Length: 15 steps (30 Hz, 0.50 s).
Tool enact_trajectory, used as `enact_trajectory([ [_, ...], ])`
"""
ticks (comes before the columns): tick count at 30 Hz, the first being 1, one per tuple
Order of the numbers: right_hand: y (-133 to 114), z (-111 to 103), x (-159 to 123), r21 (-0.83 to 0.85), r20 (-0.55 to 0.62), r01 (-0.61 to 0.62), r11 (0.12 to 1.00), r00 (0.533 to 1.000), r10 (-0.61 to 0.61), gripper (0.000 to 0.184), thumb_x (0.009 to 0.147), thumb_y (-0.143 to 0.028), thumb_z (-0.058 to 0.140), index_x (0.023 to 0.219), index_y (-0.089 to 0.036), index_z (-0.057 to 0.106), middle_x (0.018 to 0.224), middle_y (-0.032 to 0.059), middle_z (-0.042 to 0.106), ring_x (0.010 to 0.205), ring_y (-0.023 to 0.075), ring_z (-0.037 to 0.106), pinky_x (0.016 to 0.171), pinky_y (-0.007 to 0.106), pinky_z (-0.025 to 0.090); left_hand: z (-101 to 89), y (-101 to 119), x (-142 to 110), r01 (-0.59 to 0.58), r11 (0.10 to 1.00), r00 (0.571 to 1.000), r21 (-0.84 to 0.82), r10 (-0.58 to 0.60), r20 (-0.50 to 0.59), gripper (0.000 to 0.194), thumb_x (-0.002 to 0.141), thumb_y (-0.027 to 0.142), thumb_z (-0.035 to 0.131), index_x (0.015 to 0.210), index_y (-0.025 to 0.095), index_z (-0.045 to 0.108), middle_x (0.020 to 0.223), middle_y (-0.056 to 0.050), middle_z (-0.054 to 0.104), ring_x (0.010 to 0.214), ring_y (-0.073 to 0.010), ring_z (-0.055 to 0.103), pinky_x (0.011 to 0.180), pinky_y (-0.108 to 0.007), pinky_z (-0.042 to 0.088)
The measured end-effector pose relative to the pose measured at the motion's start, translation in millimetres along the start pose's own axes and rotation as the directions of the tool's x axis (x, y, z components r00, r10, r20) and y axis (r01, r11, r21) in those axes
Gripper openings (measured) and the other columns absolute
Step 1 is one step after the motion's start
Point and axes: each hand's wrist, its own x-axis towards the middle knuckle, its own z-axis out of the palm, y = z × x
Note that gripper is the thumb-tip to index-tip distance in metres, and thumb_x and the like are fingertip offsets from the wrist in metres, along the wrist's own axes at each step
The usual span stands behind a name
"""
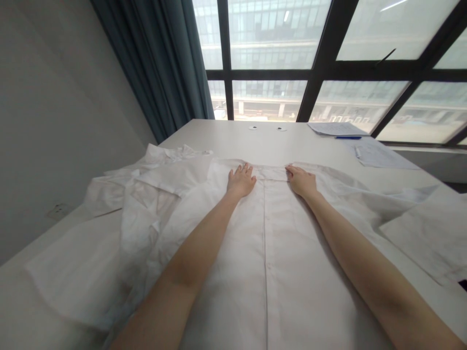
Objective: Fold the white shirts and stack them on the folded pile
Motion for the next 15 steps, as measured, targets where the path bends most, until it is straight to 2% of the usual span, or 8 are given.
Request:
enact_trajectory([
  [6,16,-2,-2,-0.024,0.138,0.062,0.998,0.989,-0.059,0.056,0.100,-0.038,0.019,0.154,-0.027,0.030,0.161,0.0006,0.027,0.145,0.0230,0.030,0.114,0.053,0.027,-2.9,-5,1,-0.037,0.999,0.997,0.017,0.036,0.073,0.059,0.101,0.043,0.021,0.156,0.021,0.022,0.164,-0.005,0.016,0.150,-0.0244,0.017,0.119,-0.051,0.019],
  [11,42,-12,-13,-0.054,0.181,0.069,0.996,0.982,-0.058,0.062,0.099,-0.050,0.020,0.154,-0.025,0.030,0.161,0.0026,0.027,0.147,0.0235,0.026,0.117,0.050,0.023,-9.7,-35,-6,-0.030,0.998,0.995,0.062,0.024,0.095,0.065,0.101,0.050,0.021,0.157,0.016,0.019,0.163,-0.011,0.016,0.150,-0.0241,0.017,0.119,-0.046,0.020],
  [15,55,-23,-25,-0.083,0.154,0.032,0.996,0.988,-0.019,0.058,0.099,-0.046,0.023,0.151,-0.022,0.036,0.159,0.0062,0.032,0.145,0.0249,0.030,0.116,0.051,0.025,-21.0,-55,-18,0.013,0.992,0.999,0.125,-0.019,0.043,0.057,0.103,0.037,0.024,0.153,0.011,0.030,0.160,-0.015,0.026,0.148,-0.0248,0.025,0.119,-0.042,0.020],
])
